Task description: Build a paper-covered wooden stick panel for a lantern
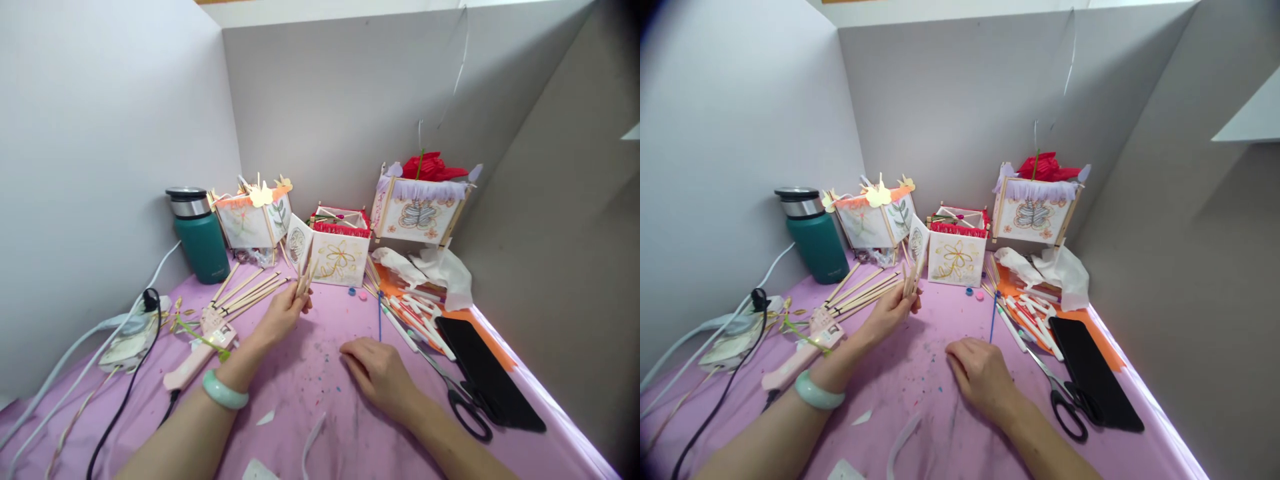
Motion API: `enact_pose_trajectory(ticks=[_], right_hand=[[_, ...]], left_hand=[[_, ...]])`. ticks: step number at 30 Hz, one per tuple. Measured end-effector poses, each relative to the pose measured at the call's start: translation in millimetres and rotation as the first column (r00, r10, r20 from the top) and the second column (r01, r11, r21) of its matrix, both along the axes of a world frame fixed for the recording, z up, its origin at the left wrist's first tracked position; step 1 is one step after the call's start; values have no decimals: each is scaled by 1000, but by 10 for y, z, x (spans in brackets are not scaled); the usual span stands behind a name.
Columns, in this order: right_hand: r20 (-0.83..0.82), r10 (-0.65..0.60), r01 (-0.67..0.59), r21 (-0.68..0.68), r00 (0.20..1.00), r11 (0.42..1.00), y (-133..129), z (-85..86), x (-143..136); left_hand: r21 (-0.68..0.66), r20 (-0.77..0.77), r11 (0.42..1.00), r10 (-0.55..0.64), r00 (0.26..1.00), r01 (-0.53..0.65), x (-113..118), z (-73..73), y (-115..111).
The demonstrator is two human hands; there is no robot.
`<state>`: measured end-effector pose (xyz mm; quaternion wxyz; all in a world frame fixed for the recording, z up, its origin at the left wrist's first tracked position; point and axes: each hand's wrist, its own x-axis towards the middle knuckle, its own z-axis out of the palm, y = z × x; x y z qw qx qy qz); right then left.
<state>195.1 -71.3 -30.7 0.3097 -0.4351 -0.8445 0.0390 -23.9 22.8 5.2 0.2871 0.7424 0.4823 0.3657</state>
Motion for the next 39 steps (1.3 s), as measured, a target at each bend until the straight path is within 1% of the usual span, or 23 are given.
enact_pose_trajectory(ticks=[2, 4, 7, 10, 13, 16, 18, 20, 22, 24, 26, 29, 31, 34, 37, 39], right_hand=[[-5, 1, -1, -7, 1000, 1000, -1, -5, -11], [-9, 3, -3, -15, 1000, 1000, -3, -9, -21], [-15, 10, -10, -15, 1000, 1000, -4, -20, -23], [-9, 20, -20, -15, 1000, 1000, -2, -33, -14], [0, 28, -28, -17, 1000, 999, 0, -33, -10], [7, 33, -33, -4, 999, 999, 1, -23, -16], [17, 34, -34, 8, 999, 999, 2, -19, -25], [32, 32, -32, 10, 999, 999, 5, -18, -32], [45, 31, -31, 1, 999, 1000, 6, -21, -34], [50, 34, -33, -12, 998, 999, 5, -25, -32], [51, 33, -32, -19, 998, 999, 4, -30, -29], [54, 26, -25, -19, 998, 1000, 4, -33, -29], [56, 25, -24, -24, 998, 999, 7, -34, -32], [56, 25, -24, -26, 998, 999, 12, -37, -35], [57, 25, -24, -20, 998, 1000, 13, -41, -34], [62, 25, -24, -20, 998, 1000, 12, -44, -32]], left_hand=[[35, -129, 997, 66, 989, -62, 28, 38, -73], [60, -279, 990, 138, 950, -126, 47, 66, -142], [98, -480, 974, 226, 848, -204, 35, 112, -188], [129, -615, 953, 295, 732, -275, -67, 222, -179], [147, -706, 922, 352, 615, -359, -281, 393, -244], [164, -768, 884, 394, 506, -438, -588, 516, -482], [169, -793, 857, 412, 449, -488, -812, 521, -707], [178, -819, 829, 424, 387, -530, -1013, 462, -926], [157, -830, 818, 413, 375, -553, -1159, 362, -1097], [130, -833, 821, 394, 389, -556, -1236, 258, -1199], [118, -836, 824, 383, 392, -554, -1254, 179, -1237], [140, -843, 816, 395, 364, -560, -1250, 129, -1219], [173, -841, 811, 417, 345, -559, -1273, 128, -1185], [223, -828, 787, 464, 313, -576, -1358, 149, -1138], [224, -819, 789, 471, 328, -573, -1402, 226, -1121], [251, -798, 791, 496, 344, -558, -1347, 320, -1104]])
